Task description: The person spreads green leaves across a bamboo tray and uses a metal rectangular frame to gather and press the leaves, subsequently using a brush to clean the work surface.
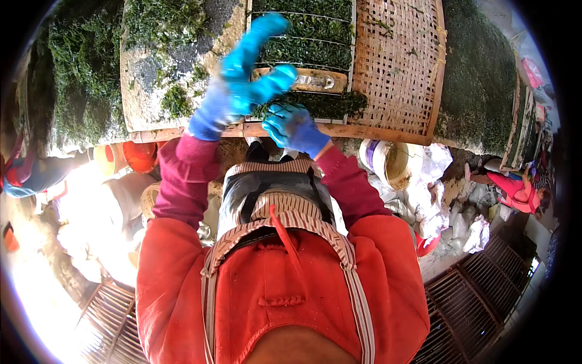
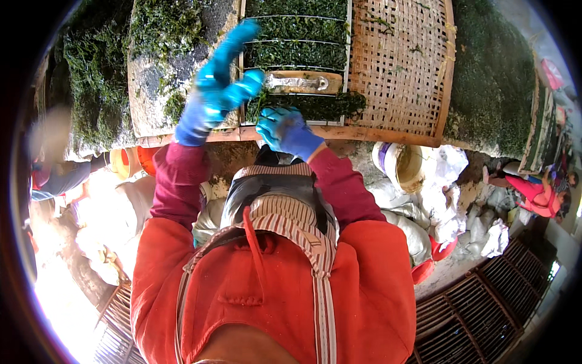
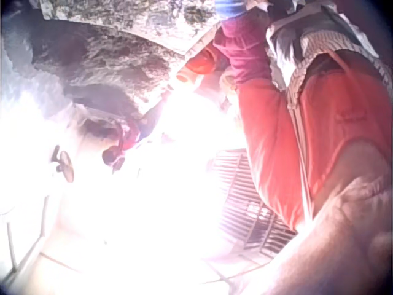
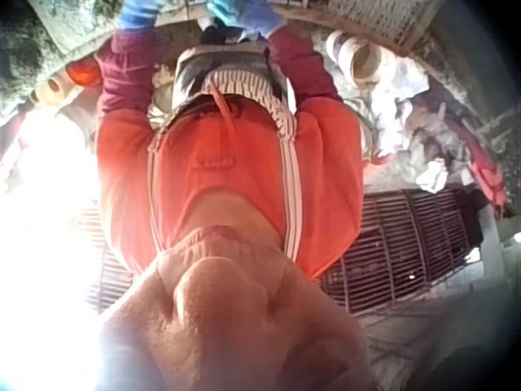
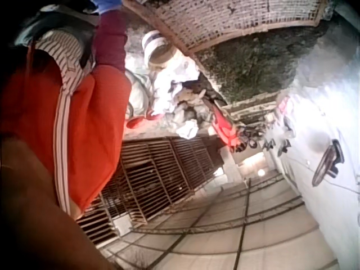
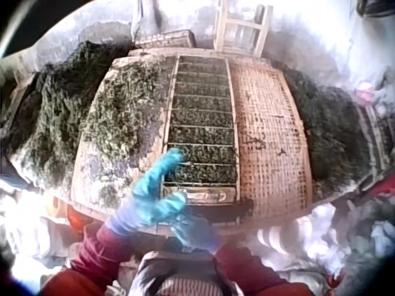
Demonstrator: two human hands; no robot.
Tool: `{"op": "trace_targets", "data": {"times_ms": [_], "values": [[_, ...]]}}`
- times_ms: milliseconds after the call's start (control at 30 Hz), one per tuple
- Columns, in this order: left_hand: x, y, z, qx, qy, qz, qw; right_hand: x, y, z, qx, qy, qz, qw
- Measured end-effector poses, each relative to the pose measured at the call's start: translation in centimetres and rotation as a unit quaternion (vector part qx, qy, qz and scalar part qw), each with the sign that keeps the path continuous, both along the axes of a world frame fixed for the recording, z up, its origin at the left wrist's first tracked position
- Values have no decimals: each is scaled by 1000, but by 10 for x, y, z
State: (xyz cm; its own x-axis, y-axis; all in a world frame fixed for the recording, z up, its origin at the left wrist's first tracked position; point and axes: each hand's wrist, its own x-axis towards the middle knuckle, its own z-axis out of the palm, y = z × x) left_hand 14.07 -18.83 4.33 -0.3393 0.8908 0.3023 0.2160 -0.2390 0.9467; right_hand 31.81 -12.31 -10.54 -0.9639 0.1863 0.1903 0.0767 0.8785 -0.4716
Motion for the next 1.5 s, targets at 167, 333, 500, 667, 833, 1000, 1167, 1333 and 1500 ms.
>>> {"op": "trace_targets", "data": {"times_ms": [167, 333, 500, 667, 833, 1000, 1167, 1333, 1500], "values": [[-29, -51, -39, -24, -111, 212, 971, 12, -2, 22, -10, 161, -58, 985], [-34, -81, -87, -92, 100, 273, 952, -11, -17, 0, 28, 67, -38, 997], [-111, -76, -55, -132, 193, 281, 931, 14, 15, 14, 30, 66, -34, 997], [-230, -46, -46, -178, 96, 306, 930, 35, 34, 14, 63, 78, -13, 995], [-344, 5, -66, -79, 32, 307, 948, 39, 37, -4, 100, 37, -25, 994], [-339, 39, -58, -306, 277, 318, 854, 38, 36, 2, 99, 22, -38, 994], [-322, 10, -12, -30, -79, 234, 969, 41, 36, -3, 85, 17, -41, 995], [-298, -34, 86, 26, -34, 217, 975, 40, 34, -4, 89, 25, -39, 995], [-196, -30, 141, 84, 101, 164, 978, 42, 36, 5, 60, 54, -44, 996]]}}
